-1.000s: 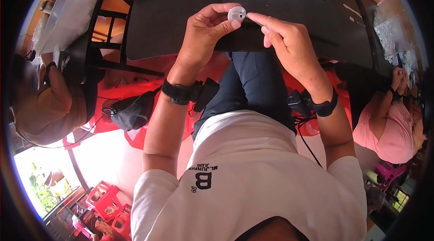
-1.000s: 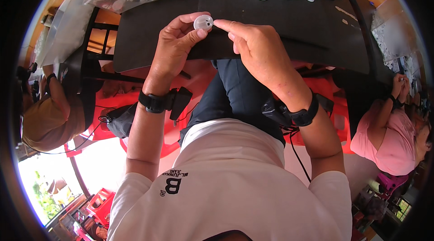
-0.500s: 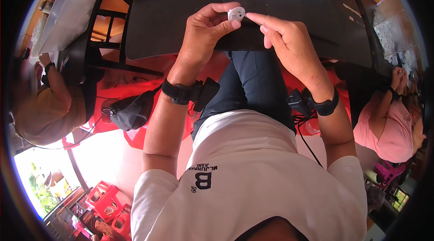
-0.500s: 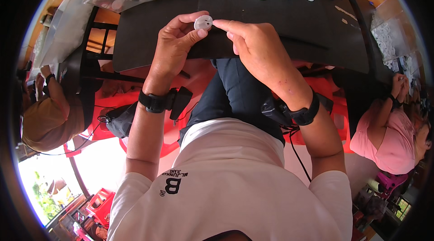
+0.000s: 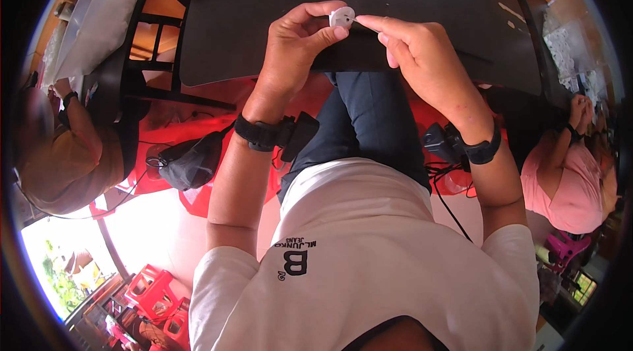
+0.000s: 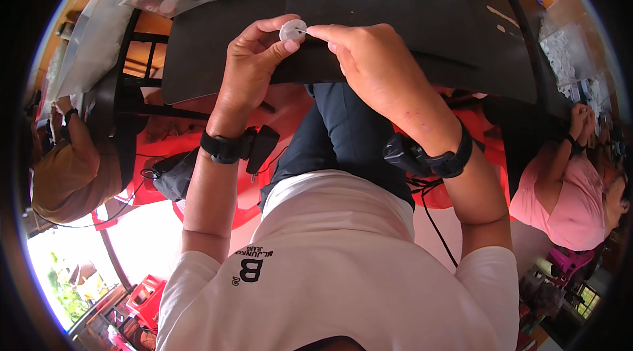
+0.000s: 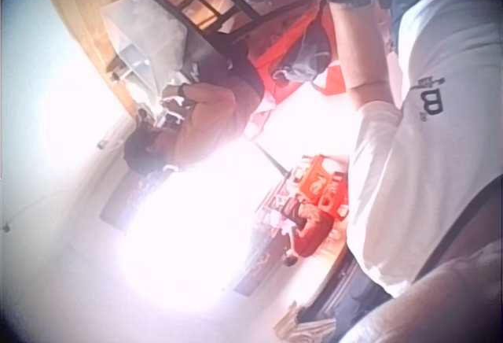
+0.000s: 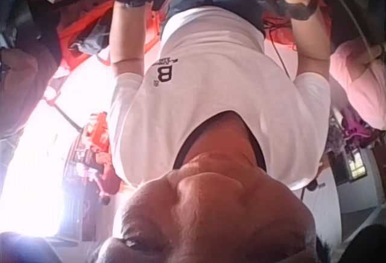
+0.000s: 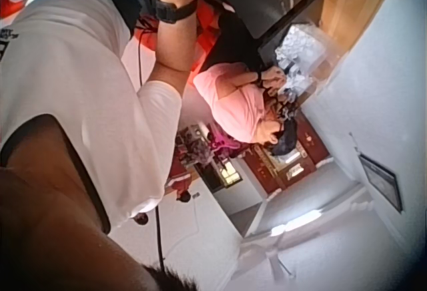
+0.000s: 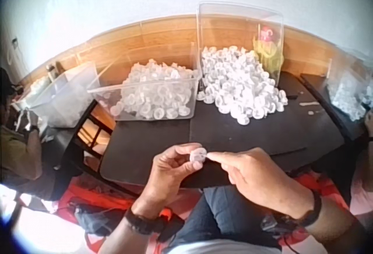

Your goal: Cleaning residue or flash from small white plastic caps using a hand-held tool.

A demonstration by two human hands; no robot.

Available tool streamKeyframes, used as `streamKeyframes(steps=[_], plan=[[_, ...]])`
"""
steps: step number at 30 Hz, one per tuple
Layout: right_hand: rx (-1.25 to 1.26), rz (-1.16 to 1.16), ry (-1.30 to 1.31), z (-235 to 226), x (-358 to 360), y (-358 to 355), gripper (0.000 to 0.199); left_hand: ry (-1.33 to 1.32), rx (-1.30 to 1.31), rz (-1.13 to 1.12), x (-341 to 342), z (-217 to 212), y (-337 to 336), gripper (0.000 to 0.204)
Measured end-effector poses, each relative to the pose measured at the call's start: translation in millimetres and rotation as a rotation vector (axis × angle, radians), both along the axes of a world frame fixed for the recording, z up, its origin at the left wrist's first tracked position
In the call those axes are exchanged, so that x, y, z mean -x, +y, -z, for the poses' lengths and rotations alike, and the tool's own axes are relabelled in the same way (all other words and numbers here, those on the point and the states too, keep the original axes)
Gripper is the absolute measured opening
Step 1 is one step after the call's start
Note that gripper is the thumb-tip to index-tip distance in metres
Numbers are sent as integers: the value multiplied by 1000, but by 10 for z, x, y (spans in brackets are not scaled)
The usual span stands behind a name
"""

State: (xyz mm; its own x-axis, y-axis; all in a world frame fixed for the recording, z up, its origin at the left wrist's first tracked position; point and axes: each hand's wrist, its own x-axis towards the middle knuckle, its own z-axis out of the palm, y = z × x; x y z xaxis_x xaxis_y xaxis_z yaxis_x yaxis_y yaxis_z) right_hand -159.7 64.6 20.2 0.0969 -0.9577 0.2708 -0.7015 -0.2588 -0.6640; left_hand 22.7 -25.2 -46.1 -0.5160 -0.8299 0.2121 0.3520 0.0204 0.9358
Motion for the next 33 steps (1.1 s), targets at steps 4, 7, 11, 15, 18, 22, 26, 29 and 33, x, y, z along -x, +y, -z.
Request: streamKeyframes(steps=[4,7,11,15,18,22,26,29,33], plan=[[-91,26,-69,-90,-22,11,30,13,-49,17,2,-15,2,31],[-67,38,-58,-108,-40,18,30,5,-69,13,-5,-48,4,31],[-61,36,-42,-100,-30,-2,30,16,-93,15,-13,-42,1,32],[-65,39,-55,-47,-26,-14,36,31,-79,17,-5,-21,-6,32],[-68,35,-38,-48,-28,-27,36,30,-84,18,-7,-24,-8,32],[-97,46,-33,-114,-63,-28,29,36,-88,17,-10,-12,-10,31],[17,22,27,-77,-56,-49,26,47,-75,11,-6,2,-16,31],[36,6,135,-103,-66,-65,29,-9,-35,-13,5,-9,-9,31],[114,-39,331,-79,-36,-73,29,-42,-11,-26,20,-14,8,31]])
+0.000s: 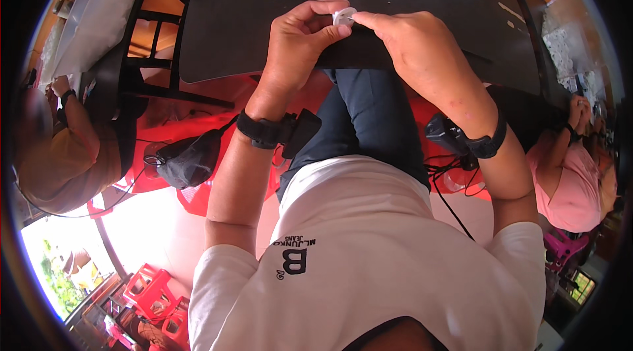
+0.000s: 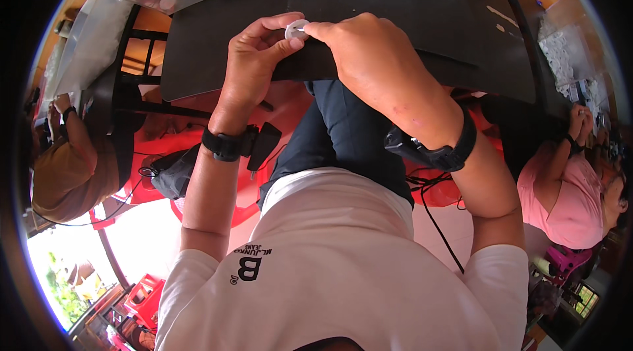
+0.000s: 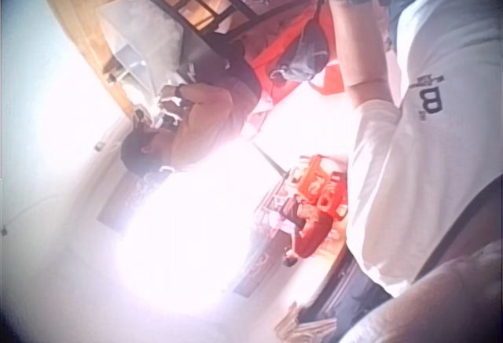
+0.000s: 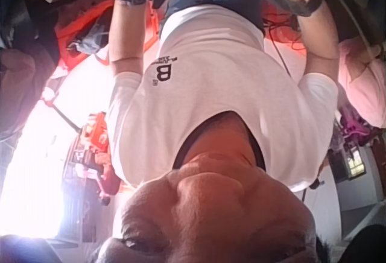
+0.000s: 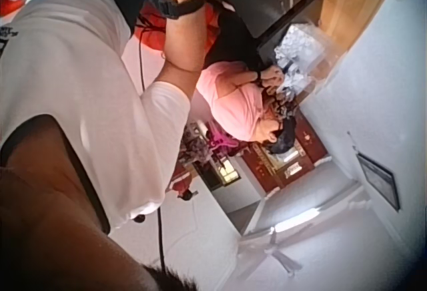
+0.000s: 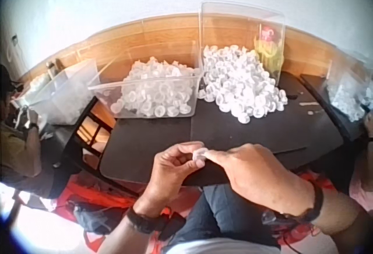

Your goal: Cleaning residue or flash from small white plastic caps using a hand-held tool.

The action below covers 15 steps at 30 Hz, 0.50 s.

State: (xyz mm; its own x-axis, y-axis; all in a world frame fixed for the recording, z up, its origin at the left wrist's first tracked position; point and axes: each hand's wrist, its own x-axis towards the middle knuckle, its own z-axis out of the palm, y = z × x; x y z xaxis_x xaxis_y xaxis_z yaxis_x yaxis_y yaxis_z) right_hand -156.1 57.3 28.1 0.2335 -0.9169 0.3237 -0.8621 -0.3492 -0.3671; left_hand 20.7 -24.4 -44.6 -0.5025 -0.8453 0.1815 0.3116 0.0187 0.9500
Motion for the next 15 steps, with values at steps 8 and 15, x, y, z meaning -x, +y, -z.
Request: streamKeyframes(steps=[8,15], plan=[[-33,5,103,-222,64,-2,30,-21,-70,62,-27,-46,-10,31],[-81,85,-449,49,140,-136,40,22,-17,120,-26,-79,-12,29]])
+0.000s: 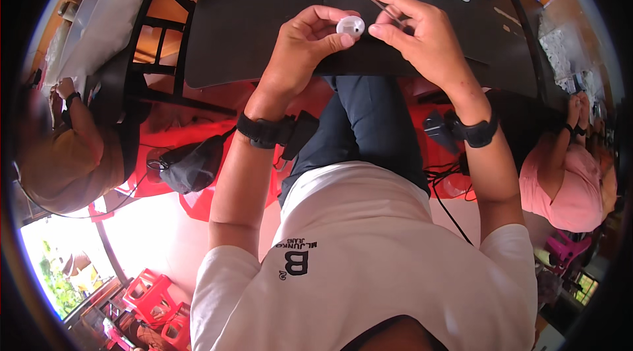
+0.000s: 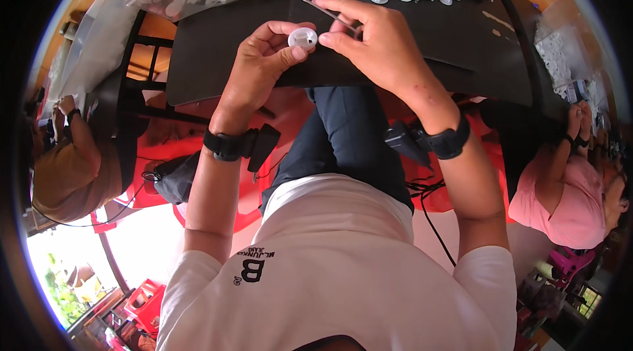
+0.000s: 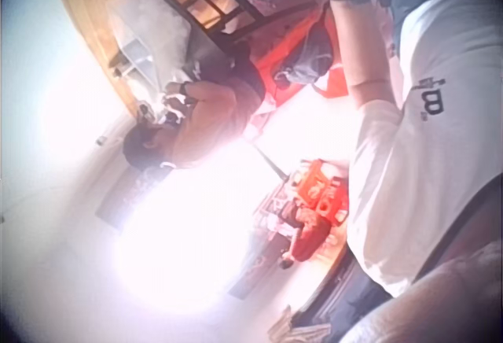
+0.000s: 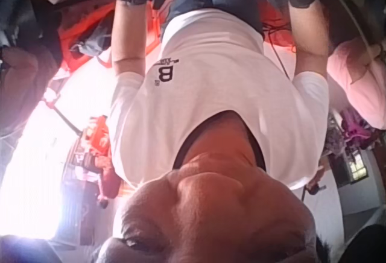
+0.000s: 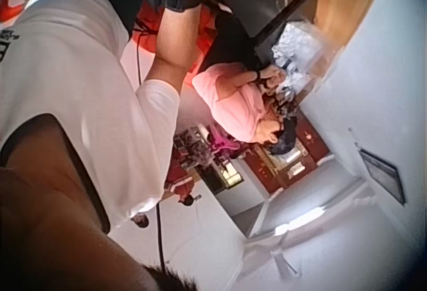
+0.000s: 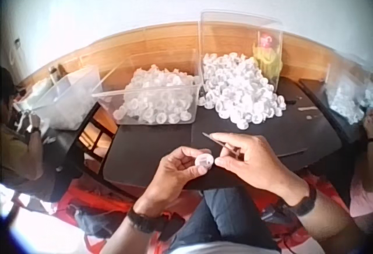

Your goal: Cleaning residue or flash from small white plastic caps using a hand-held tool.

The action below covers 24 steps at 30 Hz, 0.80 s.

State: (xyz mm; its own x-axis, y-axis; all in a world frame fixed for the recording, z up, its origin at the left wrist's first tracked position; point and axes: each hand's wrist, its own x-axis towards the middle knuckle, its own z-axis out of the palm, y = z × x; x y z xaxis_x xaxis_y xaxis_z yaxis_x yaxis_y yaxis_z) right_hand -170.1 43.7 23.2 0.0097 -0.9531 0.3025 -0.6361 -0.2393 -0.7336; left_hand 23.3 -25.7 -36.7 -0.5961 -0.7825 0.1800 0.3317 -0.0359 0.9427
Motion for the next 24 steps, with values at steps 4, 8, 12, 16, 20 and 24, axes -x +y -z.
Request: streamKeyframes(steps=[4,8,12,16,20,24], plan=[[-176,-43,-309,58,-105,-47,26,34,-61,72,15,-52,15,29],[-140,-52,-432,115,-105,-51,16,165,-138,61,70,-2,58,29],[-136,-35,-378,83,-77,-11,19,206,-125,111,77,84,44,32],[-77,73,-226,-50,11,158,24,230,-218,100,95,38,54,30],[54,35,93,-54,7,331,34,219,-222,97,90,62,26,31],[163,40,244,42,-3,402,45,222,-222,72,109,55,45,32]])
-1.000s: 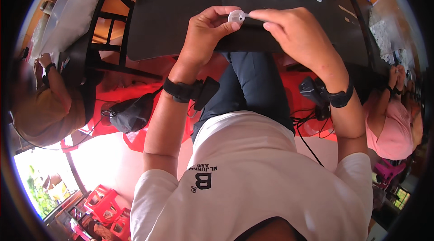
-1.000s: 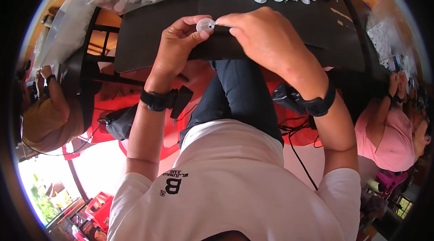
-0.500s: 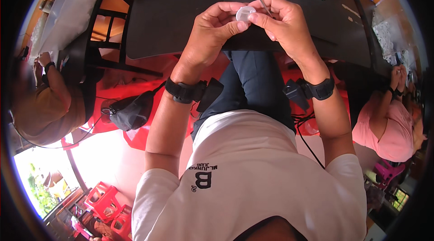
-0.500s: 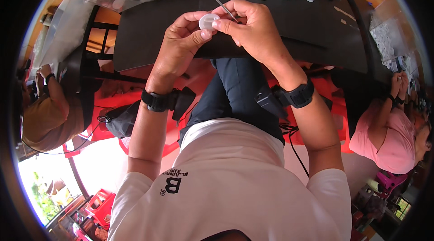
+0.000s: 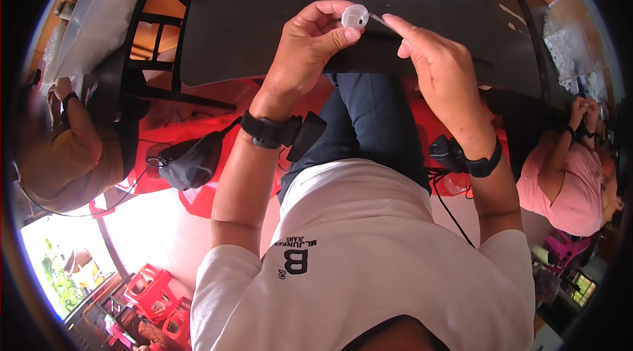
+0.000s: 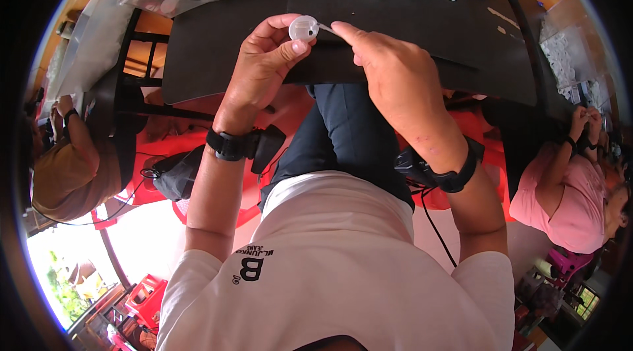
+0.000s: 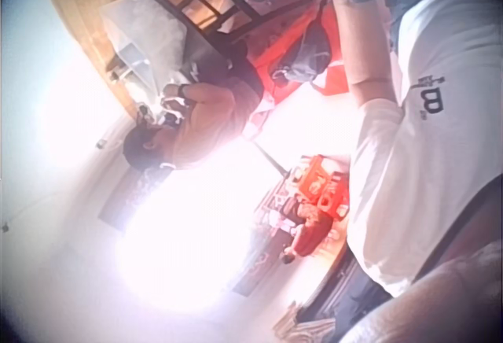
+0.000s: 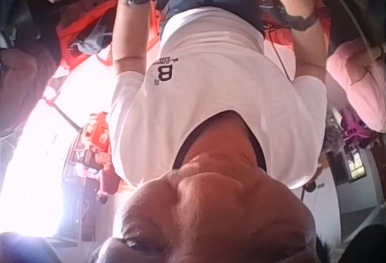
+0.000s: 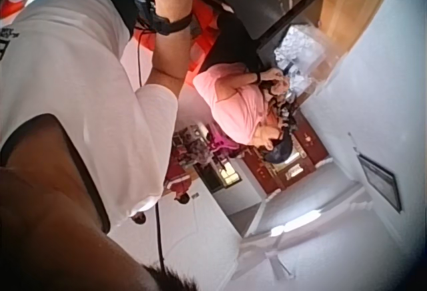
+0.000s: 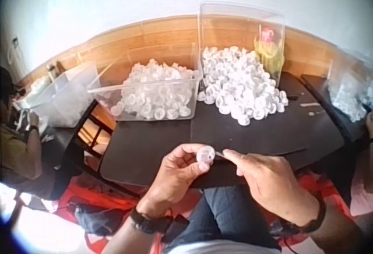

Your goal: Cleaning residue or flash from small white plastic caps using a hand-held tool.

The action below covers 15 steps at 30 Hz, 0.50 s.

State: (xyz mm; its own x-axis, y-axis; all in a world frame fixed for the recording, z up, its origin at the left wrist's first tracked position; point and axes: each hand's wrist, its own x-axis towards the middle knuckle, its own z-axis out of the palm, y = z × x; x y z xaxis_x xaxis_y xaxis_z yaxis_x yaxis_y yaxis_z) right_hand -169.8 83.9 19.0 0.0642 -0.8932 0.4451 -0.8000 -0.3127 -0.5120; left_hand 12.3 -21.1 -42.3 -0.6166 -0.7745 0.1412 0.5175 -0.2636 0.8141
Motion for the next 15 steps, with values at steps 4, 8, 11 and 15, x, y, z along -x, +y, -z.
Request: streamKeyframes(steps=[4,8,11,15], plan=[[-29,40,93,11,-98,44,47,-46,44,-38,6,49,1,33],[-21,43,134,21,-112,46,51,-43,60,-85,33,41,30,34],[7,56,174,73,-103,39,50,-68,91,-107,39,43,38,34],[-22,77,170,56,-146,43,54,-115,135,-96,28,49,39,33]])
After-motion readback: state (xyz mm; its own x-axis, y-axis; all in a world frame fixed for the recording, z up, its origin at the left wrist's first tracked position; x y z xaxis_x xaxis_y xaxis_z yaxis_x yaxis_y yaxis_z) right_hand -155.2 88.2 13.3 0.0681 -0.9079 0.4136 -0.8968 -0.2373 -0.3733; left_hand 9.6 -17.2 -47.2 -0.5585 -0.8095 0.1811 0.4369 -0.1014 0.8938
